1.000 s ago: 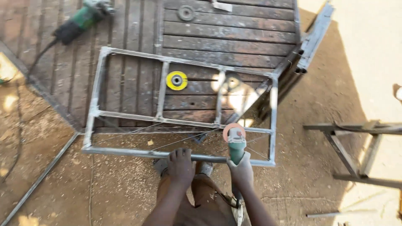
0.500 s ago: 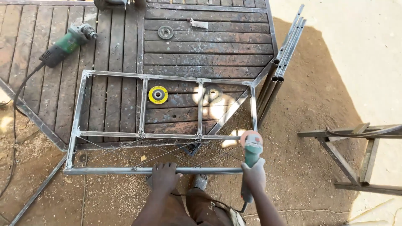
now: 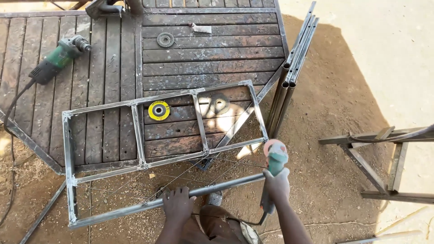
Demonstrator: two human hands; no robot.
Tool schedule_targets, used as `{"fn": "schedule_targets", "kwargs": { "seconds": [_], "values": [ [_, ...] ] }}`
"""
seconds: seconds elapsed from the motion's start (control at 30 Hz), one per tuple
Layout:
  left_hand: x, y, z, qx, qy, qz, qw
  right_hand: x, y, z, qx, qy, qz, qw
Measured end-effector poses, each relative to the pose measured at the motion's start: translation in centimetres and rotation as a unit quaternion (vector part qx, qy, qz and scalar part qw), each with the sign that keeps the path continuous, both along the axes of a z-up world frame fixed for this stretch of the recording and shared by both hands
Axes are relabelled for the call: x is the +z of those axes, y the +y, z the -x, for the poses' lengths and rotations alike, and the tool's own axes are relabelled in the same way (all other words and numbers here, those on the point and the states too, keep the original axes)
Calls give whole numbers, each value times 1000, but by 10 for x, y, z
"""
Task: Using a handheld angle grinder to smooth out weld joints on a rectangular metal frame
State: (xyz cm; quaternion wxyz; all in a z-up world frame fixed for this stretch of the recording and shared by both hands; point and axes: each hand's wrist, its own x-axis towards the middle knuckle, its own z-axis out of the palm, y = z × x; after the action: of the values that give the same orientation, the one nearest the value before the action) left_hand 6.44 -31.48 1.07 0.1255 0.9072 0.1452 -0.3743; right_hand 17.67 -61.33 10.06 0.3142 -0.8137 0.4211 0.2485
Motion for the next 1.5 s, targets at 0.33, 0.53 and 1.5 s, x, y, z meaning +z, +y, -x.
{"fn": "schedule_targets", "kwargs": {
  "seconds": [0.33,0.53,1.5],
  "values": [
    [48,-88,-35,81,-172,208,959,-18,45,-136,-38,-68,-148,986],
    [93,-59,-52,147,57,377,913,-52,51,-177,-149,-149,-228,951],
    [126,253,-107,263,79,65,959,-184,111,-233,422,-266,212,841]
  ]
}}
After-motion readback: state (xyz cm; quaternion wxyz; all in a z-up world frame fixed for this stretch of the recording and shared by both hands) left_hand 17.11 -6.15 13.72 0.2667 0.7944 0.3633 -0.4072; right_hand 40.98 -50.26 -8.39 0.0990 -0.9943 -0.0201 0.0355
